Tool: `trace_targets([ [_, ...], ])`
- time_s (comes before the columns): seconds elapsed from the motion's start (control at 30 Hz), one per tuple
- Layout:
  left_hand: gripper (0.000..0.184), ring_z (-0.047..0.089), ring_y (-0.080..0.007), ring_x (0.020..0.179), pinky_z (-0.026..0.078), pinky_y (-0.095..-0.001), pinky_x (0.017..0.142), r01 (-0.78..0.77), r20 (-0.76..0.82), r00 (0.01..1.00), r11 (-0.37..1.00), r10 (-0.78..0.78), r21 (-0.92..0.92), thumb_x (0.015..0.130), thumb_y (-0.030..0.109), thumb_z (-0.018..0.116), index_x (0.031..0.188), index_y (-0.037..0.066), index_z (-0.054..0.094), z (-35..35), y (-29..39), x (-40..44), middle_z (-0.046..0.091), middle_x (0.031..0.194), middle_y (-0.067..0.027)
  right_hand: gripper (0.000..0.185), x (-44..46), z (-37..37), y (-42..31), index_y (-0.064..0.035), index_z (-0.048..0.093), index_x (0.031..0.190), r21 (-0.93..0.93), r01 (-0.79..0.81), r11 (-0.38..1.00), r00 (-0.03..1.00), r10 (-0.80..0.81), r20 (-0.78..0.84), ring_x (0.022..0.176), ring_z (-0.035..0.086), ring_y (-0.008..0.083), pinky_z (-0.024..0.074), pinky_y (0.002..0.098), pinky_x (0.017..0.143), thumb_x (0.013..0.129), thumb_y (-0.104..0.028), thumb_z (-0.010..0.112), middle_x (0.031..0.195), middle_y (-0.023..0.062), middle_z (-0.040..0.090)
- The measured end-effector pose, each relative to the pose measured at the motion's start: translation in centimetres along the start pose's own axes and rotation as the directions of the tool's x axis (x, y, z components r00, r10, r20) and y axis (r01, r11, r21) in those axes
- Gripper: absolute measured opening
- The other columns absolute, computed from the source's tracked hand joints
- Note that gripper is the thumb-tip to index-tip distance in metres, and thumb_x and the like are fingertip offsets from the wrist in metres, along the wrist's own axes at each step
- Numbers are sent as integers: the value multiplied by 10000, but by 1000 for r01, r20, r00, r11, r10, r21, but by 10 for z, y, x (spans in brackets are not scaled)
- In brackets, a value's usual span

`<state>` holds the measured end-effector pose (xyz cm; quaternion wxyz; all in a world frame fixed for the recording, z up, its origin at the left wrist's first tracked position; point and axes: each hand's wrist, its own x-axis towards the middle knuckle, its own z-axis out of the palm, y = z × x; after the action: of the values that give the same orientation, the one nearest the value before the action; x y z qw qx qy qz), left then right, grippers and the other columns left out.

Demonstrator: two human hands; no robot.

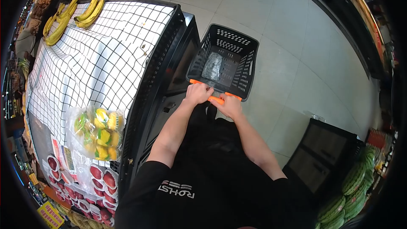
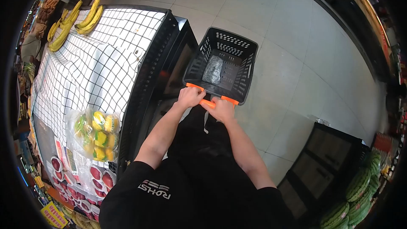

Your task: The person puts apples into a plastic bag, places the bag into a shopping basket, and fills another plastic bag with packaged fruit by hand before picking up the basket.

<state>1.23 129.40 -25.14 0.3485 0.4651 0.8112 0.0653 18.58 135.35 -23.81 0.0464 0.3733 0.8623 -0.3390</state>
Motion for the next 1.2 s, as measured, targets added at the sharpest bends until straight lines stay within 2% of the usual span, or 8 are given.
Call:
trace_targets([
  [0.1,442,673,-351,813,523,-446,769,-43,-40,998,999,43,13,912,464,489,849,108,743,-2,7,24,694,799,-173,567,29,-11,14,-49,685,868,209,-230,950,968,246,-49,790,684,331,521,445,709,881,-598,542,755,159,686],
  [0.47,462,665,-357,876,511,-464,828,-215,137,967,976,217,-23,901,480,475,908,109,752,-38,25,106,695,837,-186,413,109,-41,42,-83,700,849,95,-419,903,861,428,-274,783,668,359,511,452,702,890,-470,561,768,154,688],
  [0.53,469,668,-356,869,516,-461,819,-230,130,963,972,235,-54,903,471,471,883,94,749,-48,28,118,696,841,-190,396,120,-40,47,-92,715,869,-147,-440,886,820,329,-469,812,669,348,509,447,718,879,-459,564,792,157,689],
  [0.63,475,673,-355,848,523,-460,802,-240,108,962,965,251,-109,906,459,464,854,80,746,-55,32,130,698,835,-192,405,137,-42,49,-86,720,863,-109,-556,824,731,422,-537,832,670,347,510,447,723,866,-462,569,808,162,693],
  [0.67,474,674,-356,833,526,-461,793,-236,84,965,963,248,-130,908,455,461,851,81,745,-59,34,135,697,824,-190,405,142,-46,51,-86,720,863,-110,-561,821,727,425,-539,832,670,347,510,448,723,866,-462,569,808,162,693],
  [0.73,467,675,-356,818,528,-463,784,-255,53,963,959,263,-120,911,447,460,850,82,744,-55,35,145,697,811,-188,403,153,-56,50,-76,717,863,184,-600,779,693,620,-368,852,671,343,512,442,733,865,-452,572,837,150,703],
  [0.87,413,672,-370,775,526,-469,771,-251,97,960,961,263,-114,894,433,473,924,130,752,-60,42,160,685,770,-191,392,166,-71,60,-72,712,888,208,-576,790,717,611,-335,849,670,351,514,438,741,862,-438,575,859,136,710],
  [1.2,456,666,-368,764,520,-475,723,-174,-17,985,966,174,-191,923,420,472,770,64,711,-79,73,210,681,748,-179,367,235,-122,90,-107,730,889,120,-489,864,815,502,-289,847,680,323,527,436,767,846,-444,591,846,120,716],
])
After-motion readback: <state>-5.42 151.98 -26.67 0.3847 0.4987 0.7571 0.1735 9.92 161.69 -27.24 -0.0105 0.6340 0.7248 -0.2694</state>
